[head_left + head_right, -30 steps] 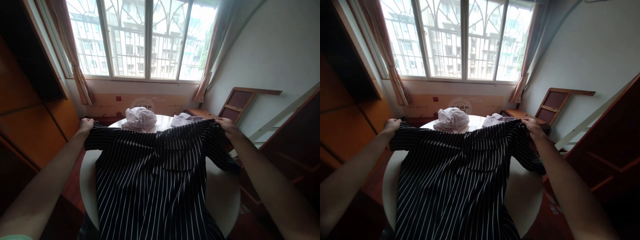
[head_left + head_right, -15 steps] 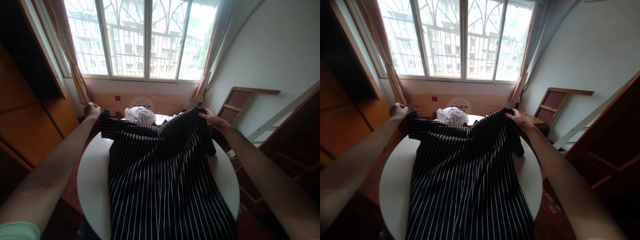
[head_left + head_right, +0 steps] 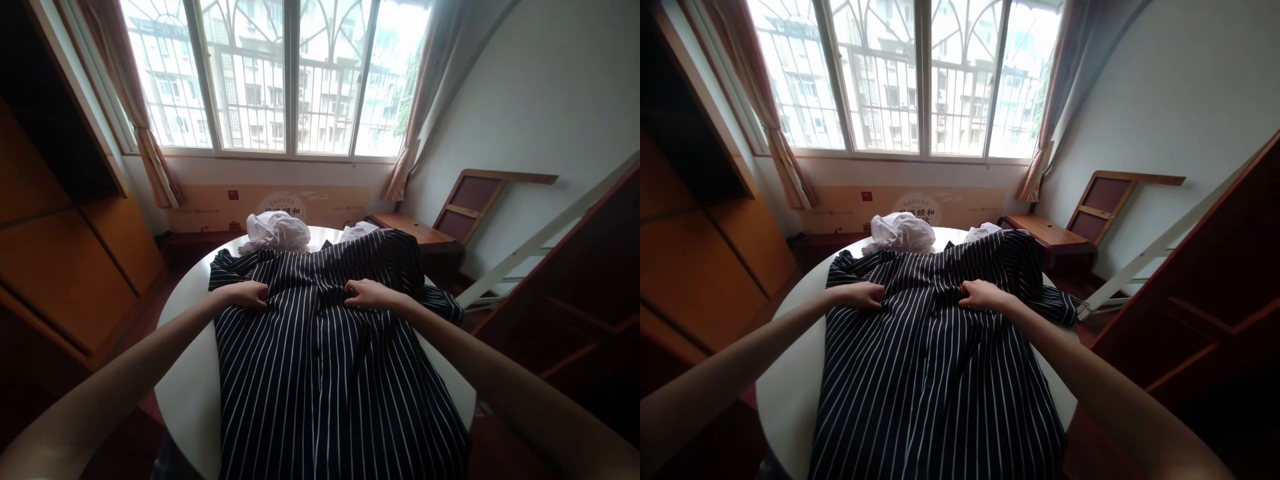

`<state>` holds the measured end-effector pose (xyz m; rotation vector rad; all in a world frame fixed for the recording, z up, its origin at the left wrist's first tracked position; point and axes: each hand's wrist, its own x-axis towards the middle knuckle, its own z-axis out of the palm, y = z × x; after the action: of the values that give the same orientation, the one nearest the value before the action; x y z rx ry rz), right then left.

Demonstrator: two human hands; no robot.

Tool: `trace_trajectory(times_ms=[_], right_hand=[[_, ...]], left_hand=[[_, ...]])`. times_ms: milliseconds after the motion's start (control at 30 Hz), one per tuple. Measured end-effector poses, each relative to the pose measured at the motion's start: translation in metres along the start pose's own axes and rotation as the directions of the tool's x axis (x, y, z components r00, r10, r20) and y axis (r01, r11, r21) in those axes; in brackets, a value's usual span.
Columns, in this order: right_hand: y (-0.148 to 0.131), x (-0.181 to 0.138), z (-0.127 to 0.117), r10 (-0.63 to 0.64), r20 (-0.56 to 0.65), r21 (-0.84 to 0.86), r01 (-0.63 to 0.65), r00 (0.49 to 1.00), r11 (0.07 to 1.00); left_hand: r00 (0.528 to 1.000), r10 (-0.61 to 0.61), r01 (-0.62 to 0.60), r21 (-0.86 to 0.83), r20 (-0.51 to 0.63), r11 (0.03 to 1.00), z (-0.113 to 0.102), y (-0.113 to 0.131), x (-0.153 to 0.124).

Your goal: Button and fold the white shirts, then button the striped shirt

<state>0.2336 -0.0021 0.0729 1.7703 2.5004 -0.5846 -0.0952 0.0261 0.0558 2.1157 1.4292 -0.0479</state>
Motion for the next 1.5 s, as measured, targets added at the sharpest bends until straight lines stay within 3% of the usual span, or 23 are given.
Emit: trace_trajectory(times_ms=[100,200,300,467,633,700,767,867,933,1100,1233,1333,1433,1500], right_hand=[[-0.006,0.006,0.025,-0.015,-0.047,-0.106,0.009,0.999,0.994],[-0.01,0.018,0.038,0.02,-0.106,-0.148,-0.036,0.994,0.988],[-0.013,0.032,0.041,0.047,-0.128,-0.16,-0.068,0.991,0.985],[-0.018,0.057,0.038,0.078,-0.205,-0.165,-0.113,0.976,0.98],[-0.027,0.064,0.033,0.1,-0.275,-0.161,-0.148,0.956,0.976],[-0.037,0.053,0.034,0.039,-0.342,-0.169,-0.102,0.939,0.98],[-0.051,0.033,0.039,-0.104,-0.395,-0.171,0.038,0.913,0.984],[-0.069,-0.009,0.053,-0.353,-0.271,-0.104,0.337,0.895,0.936],[-0.075,-0.037,0.063,-0.438,-0.159,-0.093,0.428,0.885,0.899],[-0.061,-0.092,0.078,-0.358,-0.091,-0.104,0.348,0.929,0.932],[-0.04,-0.114,0.072,-0.346,0.017,-0.024,0.346,0.938,0.938],[-0.028,-0.118,0.056,-0.303,0.138,0.026,0.302,0.943,0.953],[-0.024,-0.108,0.033,-0.262,0.336,0.123,0.233,0.905,0.965],[-0.027,-0.092,0.019,-0.284,0.374,0.237,0.205,0.883,0.95]], left_hand=[[1.0,-0.014,0.015,0.032,-0.016,0.999,0.006,-0.01,0.005],[0.982,-0.028,0.071,0.232,-0.185,0.97,0.006,-0.016,0.01],[0.941,-0.071,0.189,0.339,-0.331,0.922,0.009,-0.019,0.017],[0.876,-0.121,0.302,0.335,-0.467,0.892,0.015,-0.021,0.037],[0.856,-0.136,0.328,0.321,-0.499,0.888,0.016,-0.025,0.048],[0.864,-0.151,0.328,0.31,-0.48,0.893,0.019,-0.029,0.05],[0.866,-0.17,0.334,0.29,-0.47,0.897,0.023,-0.034,0.049],[0.851,-0.205,0.354,0.241,-0.483,0.904,0.029,-0.041,0.05],[0.84,-0.226,0.368,0.211,-0.493,0.906,0.03,-0.045,0.051],[0.829,-0.236,0.372,0.185,-0.507,0.91,0.031,-0.045,0.054],[0.826,-0.224,0.369,0.195,-0.517,0.909,0.033,-0.043,0.053],[0.844,-0.209,0.353,0.219,-0.493,0.91,0.028,-0.04,0.047],[0.873,-0.177,0.319,0.259,-0.454,0.911,0.018,-0.028,0.036],[0.848,-0.124,0.294,0.263,-0.515,0.919,0.013,-0.013,0.029]])
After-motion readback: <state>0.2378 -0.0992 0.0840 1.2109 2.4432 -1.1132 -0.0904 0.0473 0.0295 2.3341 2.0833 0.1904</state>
